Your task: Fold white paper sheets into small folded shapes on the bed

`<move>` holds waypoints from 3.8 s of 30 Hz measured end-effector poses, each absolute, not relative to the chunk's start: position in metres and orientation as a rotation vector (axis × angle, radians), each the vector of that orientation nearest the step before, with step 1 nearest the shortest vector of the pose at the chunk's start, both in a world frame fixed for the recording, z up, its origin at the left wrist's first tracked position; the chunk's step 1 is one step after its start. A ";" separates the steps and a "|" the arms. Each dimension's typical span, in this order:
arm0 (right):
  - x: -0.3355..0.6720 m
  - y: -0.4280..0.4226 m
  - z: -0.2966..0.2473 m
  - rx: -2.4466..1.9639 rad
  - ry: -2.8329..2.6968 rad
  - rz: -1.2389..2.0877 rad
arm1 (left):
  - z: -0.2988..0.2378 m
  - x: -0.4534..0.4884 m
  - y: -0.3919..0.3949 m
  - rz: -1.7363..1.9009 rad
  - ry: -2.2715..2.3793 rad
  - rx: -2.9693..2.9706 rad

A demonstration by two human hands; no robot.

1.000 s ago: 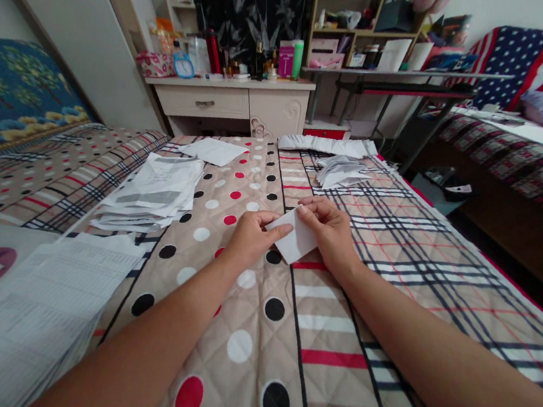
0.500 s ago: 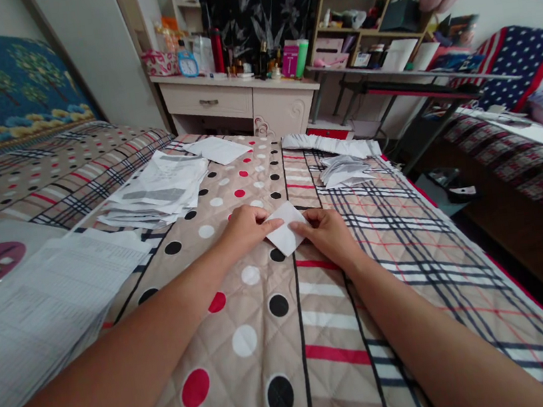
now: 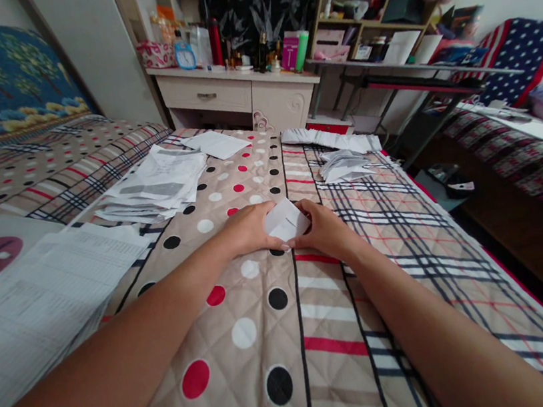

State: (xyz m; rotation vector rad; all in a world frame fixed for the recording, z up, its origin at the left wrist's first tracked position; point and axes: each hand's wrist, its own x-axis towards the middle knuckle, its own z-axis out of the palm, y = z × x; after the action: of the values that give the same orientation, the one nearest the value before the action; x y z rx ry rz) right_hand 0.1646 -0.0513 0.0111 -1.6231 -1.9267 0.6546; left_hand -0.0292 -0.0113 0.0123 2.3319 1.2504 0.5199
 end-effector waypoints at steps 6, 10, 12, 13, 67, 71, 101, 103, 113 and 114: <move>0.163 -0.051 0.008 -1.651 -1.947 0.587 | 0.012 -0.028 -0.010 0.491 1.258 2.370; 0.163 -0.049 0.007 -1.637 -1.941 0.541 | 0.014 -0.032 -0.008 0.497 1.133 2.263; 0.164 -0.049 0.007 -1.629 -1.939 0.543 | 0.015 -0.035 -0.006 0.477 1.007 2.184; 0.165 -0.048 0.007 -1.622 -1.932 0.554 | 0.014 -0.036 -0.004 0.483 0.952 2.136; 0.176 -0.044 -0.005 -1.392 -1.943 0.510 | -0.007 -0.036 0.001 0.954 0.886 2.345; 0.182 -0.044 -0.007 -1.334 -1.953 0.495 | -0.006 -0.040 0.003 0.927 0.910 2.337; 0.184 -0.055 -0.004 -1.227 -2.195 0.298 | -0.006 -0.047 0.002 0.924 0.613 2.534; 0.184 -0.056 -0.005 -1.227 -2.209 0.285 | -0.004 -0.047 0.002 0.902 0.596 2.547; 0.182 -0.062 -0.001 -1.279 -2.295 0.143 | -0.002 -0.048 0.002 0.832 0.603 2.598; 0.182 -0.063 0.000 -1.278 -2.299 0.139 | -0.003 -0.048 0.002 0.835 0.609 2.594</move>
State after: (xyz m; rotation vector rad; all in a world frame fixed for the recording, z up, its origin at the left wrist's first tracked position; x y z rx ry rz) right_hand 0.1817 -0.0628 -0.0002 -1.2777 -2.2985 0.1390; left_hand -0.0485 0.0019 -0.0025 2.5937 0.6093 0.8348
